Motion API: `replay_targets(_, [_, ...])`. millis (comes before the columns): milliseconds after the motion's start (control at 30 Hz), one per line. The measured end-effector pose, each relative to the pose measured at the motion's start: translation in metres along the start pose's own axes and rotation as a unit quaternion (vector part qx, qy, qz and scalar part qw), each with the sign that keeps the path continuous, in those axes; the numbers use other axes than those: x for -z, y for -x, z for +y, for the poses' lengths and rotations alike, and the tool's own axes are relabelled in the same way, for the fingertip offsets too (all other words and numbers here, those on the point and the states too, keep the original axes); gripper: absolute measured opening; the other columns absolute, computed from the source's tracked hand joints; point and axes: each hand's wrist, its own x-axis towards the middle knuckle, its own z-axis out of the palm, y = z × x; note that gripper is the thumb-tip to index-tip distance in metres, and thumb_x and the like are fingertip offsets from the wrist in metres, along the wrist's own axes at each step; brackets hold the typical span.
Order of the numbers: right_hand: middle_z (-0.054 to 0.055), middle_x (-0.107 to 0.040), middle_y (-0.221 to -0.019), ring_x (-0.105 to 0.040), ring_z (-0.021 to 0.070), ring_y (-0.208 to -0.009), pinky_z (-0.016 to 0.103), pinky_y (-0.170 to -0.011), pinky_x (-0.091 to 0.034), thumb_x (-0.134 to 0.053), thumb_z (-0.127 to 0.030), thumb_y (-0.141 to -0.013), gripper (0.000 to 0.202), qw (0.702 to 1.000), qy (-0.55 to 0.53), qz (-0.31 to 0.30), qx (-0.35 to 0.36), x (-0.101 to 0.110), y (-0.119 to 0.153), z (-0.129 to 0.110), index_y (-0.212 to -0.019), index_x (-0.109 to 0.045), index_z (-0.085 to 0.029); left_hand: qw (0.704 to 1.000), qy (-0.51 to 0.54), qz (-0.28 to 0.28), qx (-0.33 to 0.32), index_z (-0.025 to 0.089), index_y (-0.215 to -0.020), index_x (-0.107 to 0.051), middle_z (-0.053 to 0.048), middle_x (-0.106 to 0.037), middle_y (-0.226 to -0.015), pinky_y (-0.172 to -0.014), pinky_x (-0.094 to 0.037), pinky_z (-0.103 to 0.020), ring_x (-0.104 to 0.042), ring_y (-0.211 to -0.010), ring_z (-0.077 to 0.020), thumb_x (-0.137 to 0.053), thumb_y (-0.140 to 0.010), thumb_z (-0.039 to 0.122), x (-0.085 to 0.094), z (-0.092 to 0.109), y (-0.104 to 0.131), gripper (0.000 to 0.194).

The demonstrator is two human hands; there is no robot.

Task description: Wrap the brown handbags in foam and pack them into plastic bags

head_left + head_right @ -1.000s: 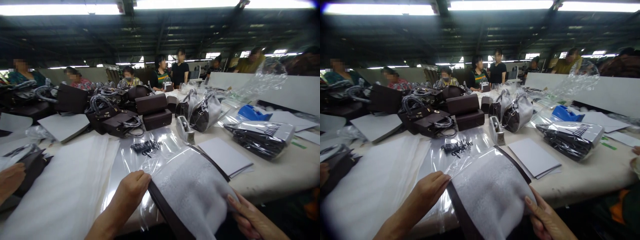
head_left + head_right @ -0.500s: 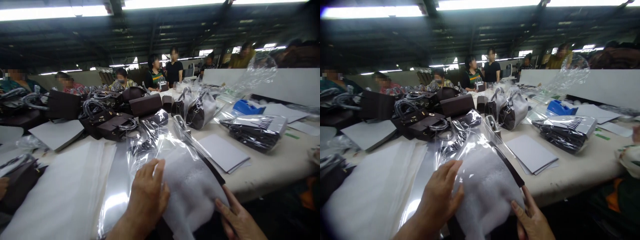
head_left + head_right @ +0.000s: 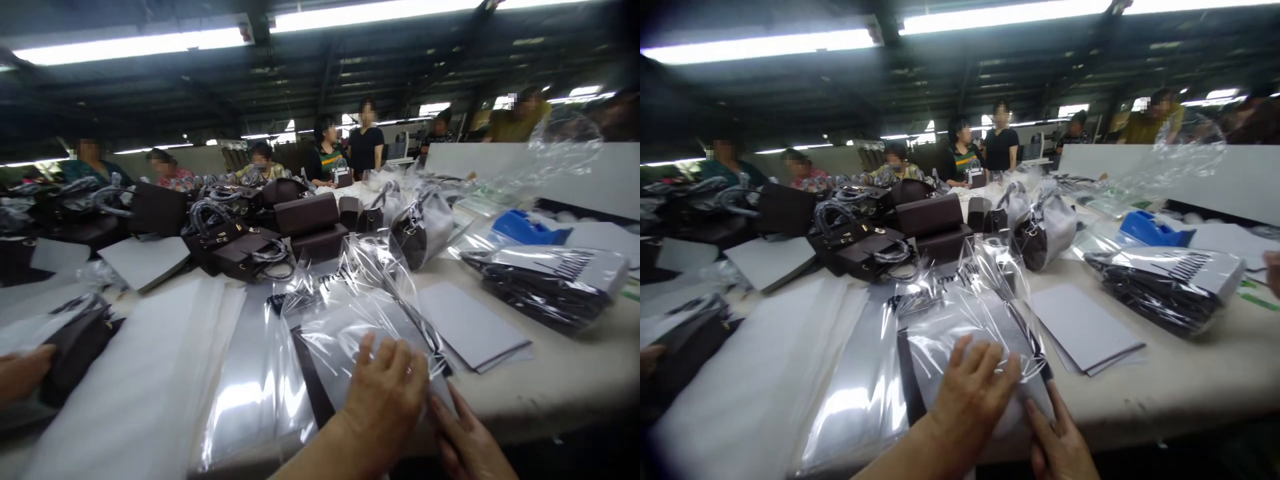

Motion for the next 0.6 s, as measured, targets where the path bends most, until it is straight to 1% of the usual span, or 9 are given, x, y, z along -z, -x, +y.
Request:
replay_targets(67, [-0.012, -0.032, -0.036, -0.029, 0.0057, -0.027, 0.013, -0.030, -0.017, -0.066, -0.062, -0.057, 0.100, 1.000, -0.006, 0.009, -0.017, 0.002, -0.003, 0.002, -0.137, -0.025, -0.018, 0.988, -0.071, 0.081, 0.115, 0.023, -0.123, -0.046, -0.010, -0.050, -0.124, -0.100, -0.026, -0.055, -0.044, -0.117, -0.0264, -0.043, -0.086, 0.016, 0.008, -0.024, 0.034, 0.038])
replay_targets(100, [-0.013, -0.032, -0.036, -0.028, 0.0054, -0.027, 0.012, -0.030, -0.016, -0.067, -0.061, -0.056, 0.100, 1.000, -0.008, 0.012, -0.021, 0.003, -0.004, 0.003, -0.137, -0.025, -0.020, 0.971, -0.105, 0.101, 0.187, 0.022, -0.127, -0.042, -0.012, -0.046, -0.129, -0.100, -0.024, -0.057, -0.040, -0.121, -0.0285, -0.046, -0.085, 0.017, 0.011, -0.039, 0.051, 0.042])
replay_targets(200, [-0.013, -0.033, -0.037, -0.026, 0.0042, -0.028, 0.011, -0.030, -0.015, -0.069, -0.059, -0.056, 0.098, 1.000, -0.010, 0.004, -0.014, 0.002, -0.003, 0.004, -0.137, -0.025, -0.024, 0.919, -0.115, 0.112, 0.361, 0.009, -0.129, -0.035, -0.021, -0.045, -0.128, -0.093, -0.037, -0.051, -0.042, -0.119, -0.0314, -0.051, -0.084, 0.032, 0.012, -0.075, 0.099, 0.054])
replay_targets(267, [-0.013, -0.033, -0.038, -0.026, 0.0036, -0.028, 0.011, -0.030, -0.015, -0.070, -0.059, -0.057, 0.097, 1.000, -0.013, -0.006, -0.007, -0.001, -0.001, 0.004, -0.136, -0.026, -0.024, 0.908, -0.072, 0.088, 0.404, 0.009, -0.116, -0.047, -0.015, -0.060, -0.106, -0.076, -0.049, -0.036, -0.059, -0.096, -0.0240, -0.046, -0.086, 0.033, 0.005, -0.083, 0.119, 0.038])
replay_targets(333, [-0.013, -0.032, -0.037, -0.026, 0.0037, -0.027, 0.011, -0.030, -0.014, -0.070, -0.059, -0.056, 0.099, 1.000, -0.017, -0.008, -0.006, -0.004, 0.001, 0.004, -0.137, -0.025, -0.022, 0.916, -0.036, 0.061, 0.395, 0.015, -0.091, -0.056, -0.004, -0.063, -0.075, -0.055, -0.047, -0.025, -0.061, -0.064, -0.0149, -0.038, -0.090, 0.028, -0.002, -0.079, 0.130, 0.023])
replay_targets(367, [-0.013, -0.031, -0.037, -0.026, 0.0039, -0.027, 0.011, -0.030, -0.013, -0.070, -0.060, -0.055, 0.100, 1.000, -0.019, -0.008, -0.006, -0.007, 0.002, 0.004, -0.137, -0.025, -0.022, 0.923, -0.026, 0.054, 0.380, 0.016, -0.079, -0.056, -0.001, -0.059, -0.064, -0.050, -0.043, -0.023, -0.057, -0.054, -0.0127, -0.035, -0.091, 0.025, -0.003, -0.074, 0.133, 0.026])
replay_targets(433, [-0.013, -0.031, -0.036, -0.026, 0.0040, -0.026, 0.011, -0.029, -0.013, -0.069, -0.061, -0.055, 0.099, 0.999, -0.028, -0.016, -0.010, -0.012, 0.006, 0.004, -0.135, -0.028, -0.021, 0.935, -0.020, 0.061, 0.348, 0.018, -0.065, -0.052, 0.001, -0.053, -0.055, -0.048, -0.039, -0.023, -0.052, -0.049, -0.0122, -0.034, -0.090, 0.023, 0.002, -0.062, 0.139, 0.031])
replay_targets(533, [-0.013, -0.030, -0.035, -0.024, 0.0022, -0.025, 0.010, -0.030, -0.011, -0.068, -0.061, -0.058, 0.089, 0.996, -0.054, -0.061, -0.024, -0.025, 0.013, 0.002, -0.130, -0.035, -0.019, 0.966, -0.013, 0.068, 0.249, 0.019, -0.072, -0.054, -0.001, -0.054, -0.058, -0.052, -0.041, -0.026, -0.053, -0.053, -0.0146, -0.038, -0.087, 0.020, 0.024, -0.049, 0.158, 0.022])
replay_targets(600, [-0.013, -0.031, -0.035, -0.022, 0.0008, -0.026, 0.009, -0.032, -0.010, -0.067, -0.060, -0.061, 0.085, 0.993, -0.078, -0.084, -0.036, -0.037, 0.019, 0.000, -0.129, -0.035, -0.021, 0.981, 0.016, 0.037, 0.190, 0.019, -0.079, -0.053, 0.000, -0.056, -0.060, -0.052, -0.043, -0.025, -0.054, -0.054, -0.0142, -0.040, -0.086, 0.018, 0.040, -0.049, 0.176, 0.015])
